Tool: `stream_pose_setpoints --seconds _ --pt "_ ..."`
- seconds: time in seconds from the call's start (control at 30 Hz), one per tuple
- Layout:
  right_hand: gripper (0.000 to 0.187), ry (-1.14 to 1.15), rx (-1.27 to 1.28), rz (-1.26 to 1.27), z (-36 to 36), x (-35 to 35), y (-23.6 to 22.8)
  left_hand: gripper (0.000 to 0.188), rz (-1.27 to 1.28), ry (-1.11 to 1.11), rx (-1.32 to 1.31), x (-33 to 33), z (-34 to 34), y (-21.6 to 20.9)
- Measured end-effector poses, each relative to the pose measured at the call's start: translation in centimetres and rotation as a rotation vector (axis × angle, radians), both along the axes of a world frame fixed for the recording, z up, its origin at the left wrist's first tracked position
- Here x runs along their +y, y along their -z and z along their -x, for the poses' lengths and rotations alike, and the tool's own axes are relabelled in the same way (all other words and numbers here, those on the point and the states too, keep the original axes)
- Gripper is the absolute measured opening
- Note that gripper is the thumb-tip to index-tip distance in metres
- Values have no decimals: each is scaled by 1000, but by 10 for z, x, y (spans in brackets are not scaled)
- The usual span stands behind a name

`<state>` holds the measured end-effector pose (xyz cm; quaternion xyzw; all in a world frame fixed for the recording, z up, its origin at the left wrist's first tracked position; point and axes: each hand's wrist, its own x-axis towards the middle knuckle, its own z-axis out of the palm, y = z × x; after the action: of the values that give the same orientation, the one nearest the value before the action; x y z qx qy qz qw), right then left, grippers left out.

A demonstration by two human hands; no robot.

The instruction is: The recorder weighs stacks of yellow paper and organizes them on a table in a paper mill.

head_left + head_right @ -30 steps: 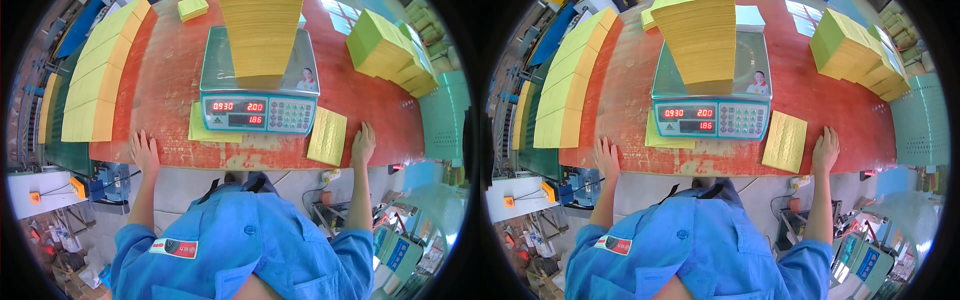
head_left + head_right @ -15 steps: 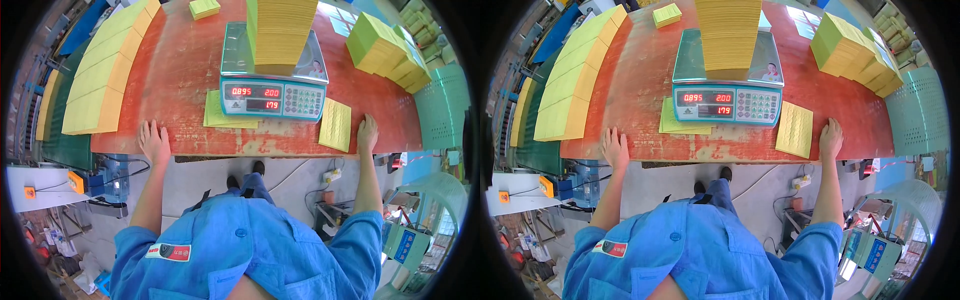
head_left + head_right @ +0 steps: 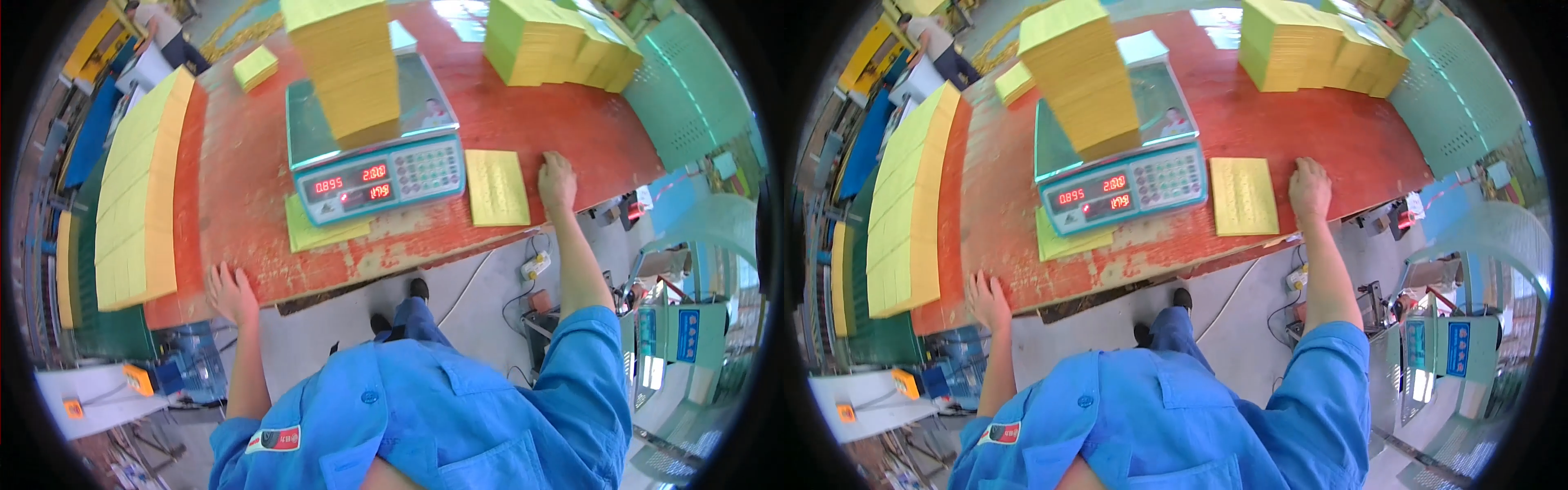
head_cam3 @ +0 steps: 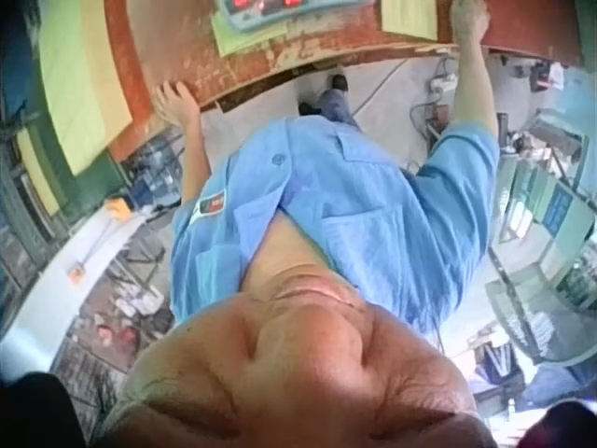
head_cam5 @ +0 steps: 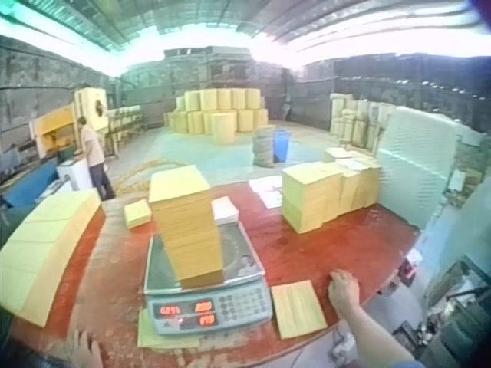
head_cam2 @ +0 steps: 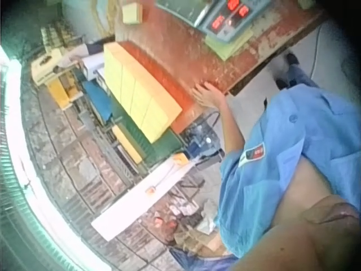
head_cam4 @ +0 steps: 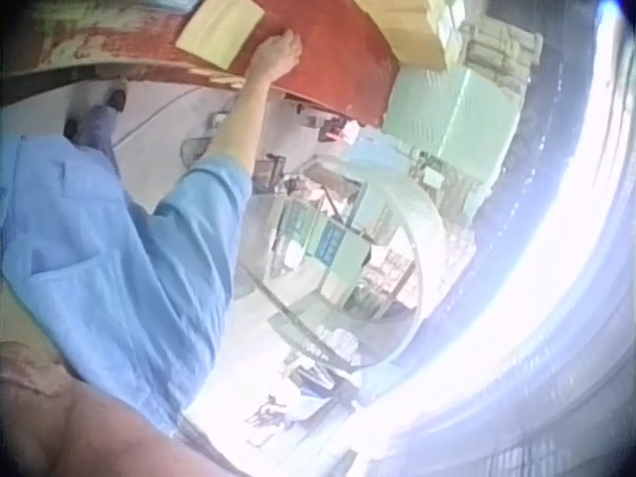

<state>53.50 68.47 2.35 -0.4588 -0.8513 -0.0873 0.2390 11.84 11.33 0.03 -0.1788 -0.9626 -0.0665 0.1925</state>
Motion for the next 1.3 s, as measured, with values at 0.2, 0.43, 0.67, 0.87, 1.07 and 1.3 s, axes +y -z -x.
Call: stream_pose_setpoints --seconds 0.2,0.43,0.67,0.87,1.07,1.3 --pt "30 -10 64 17 0 -3 -4 49 -116 -43 -163 -8 18 0" --pt "32 -32 62 134 -1 -8 -12 65 -1003 249 -692 79 14 -73" --pt "38 -278 155 278 -10 -2 -21 66 -1548 362 -1187 268 6 -169" --pt "43 -558 466 636 20 21 -45 48 -1374 597 -1211 340 9 -188" --pt "42 -811 689 851 136 39 -76 66 -1400 351 -1273 349 5 -195" --pt "41 -854 722 1020 217 21 -112 112 -1241 408 -1476 324 43 -246"
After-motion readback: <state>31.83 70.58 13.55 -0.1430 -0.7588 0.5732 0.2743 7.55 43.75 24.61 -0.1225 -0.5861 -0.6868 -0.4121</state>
